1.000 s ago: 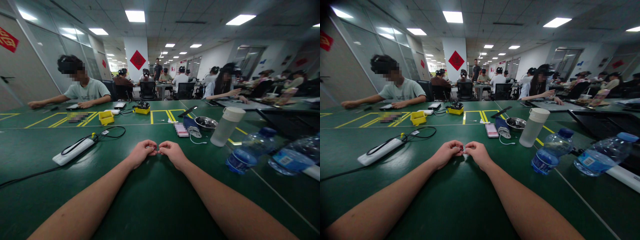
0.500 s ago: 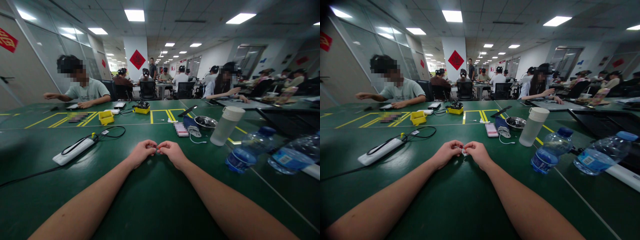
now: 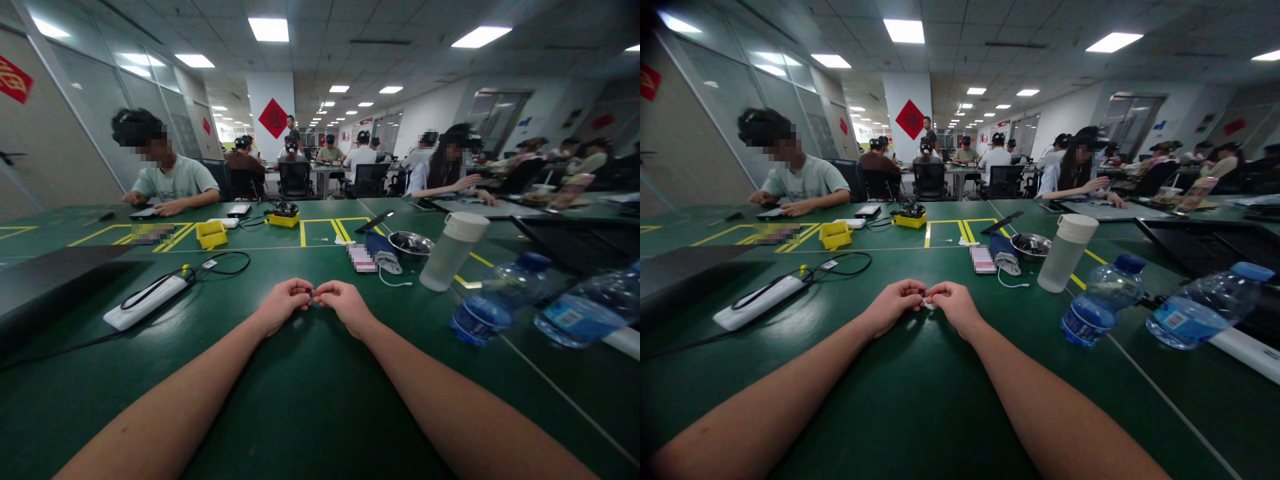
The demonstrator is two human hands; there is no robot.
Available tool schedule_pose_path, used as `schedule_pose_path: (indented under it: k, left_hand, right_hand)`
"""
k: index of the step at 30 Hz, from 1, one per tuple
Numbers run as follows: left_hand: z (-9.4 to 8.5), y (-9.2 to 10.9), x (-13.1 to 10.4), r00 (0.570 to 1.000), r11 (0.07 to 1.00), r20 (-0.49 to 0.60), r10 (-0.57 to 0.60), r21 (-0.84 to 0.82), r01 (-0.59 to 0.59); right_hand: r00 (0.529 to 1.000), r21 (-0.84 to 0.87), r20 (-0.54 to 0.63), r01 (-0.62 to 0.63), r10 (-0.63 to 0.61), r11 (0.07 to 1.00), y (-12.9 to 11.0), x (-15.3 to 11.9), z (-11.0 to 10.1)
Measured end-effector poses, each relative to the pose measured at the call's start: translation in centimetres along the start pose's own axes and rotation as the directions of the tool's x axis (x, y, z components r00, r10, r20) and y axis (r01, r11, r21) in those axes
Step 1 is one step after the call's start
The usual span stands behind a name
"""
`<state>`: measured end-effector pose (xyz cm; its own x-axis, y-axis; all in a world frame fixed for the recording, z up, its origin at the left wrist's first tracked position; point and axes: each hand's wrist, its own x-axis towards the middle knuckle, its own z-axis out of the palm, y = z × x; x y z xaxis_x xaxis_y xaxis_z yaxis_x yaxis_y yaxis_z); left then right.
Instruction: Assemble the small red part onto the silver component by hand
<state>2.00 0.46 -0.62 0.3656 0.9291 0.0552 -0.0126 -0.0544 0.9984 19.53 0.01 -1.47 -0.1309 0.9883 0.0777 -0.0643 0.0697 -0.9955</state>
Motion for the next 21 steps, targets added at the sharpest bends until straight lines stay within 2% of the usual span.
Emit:
schedule_pose_path:
  k: [4,8,12,17,21]
  left_hand:
    - [-0.09,-0.07,-0.02,1.0,0.998,-0.012,0.01,0.067,-0.009]
    - [0.03,-0.04,0.0,1.0,1.0,-0.013,-0.007,0.02,0.008]
    - [0.1,-0.02,0.02,1.0,1.0,-0.012,-0.011,0.005,0.011]
    - [0.01,0.07,-0.1,0.998,0.994,-0.06,0.026,0.111,-0.019]
    - [0.18,0.28,-0.21,0.999,0.996,-0.027,0.029,0.085,-0.027]
  right_hand:
    - [1.0,-0.044,-0.006,0.008,-0.008,0.999,0.03,-0.05,0.04]
    - [1.0,-0.064,0.003,0.03,-0.03,0.997,-0.04,-0.13,-0.03]
    - [1.0,-0.012,0.01,0.009,-0.009,1.0,-0.22,-0.16,-0.01]
    - [1.0,-0.02,0.014,-0.012,0.012,1.0,-0.54,-0.38,0.18]
    - [1.0,-0.038,0.007,0.021,-0.021,0.999,-0.51,-0.45,0.09]
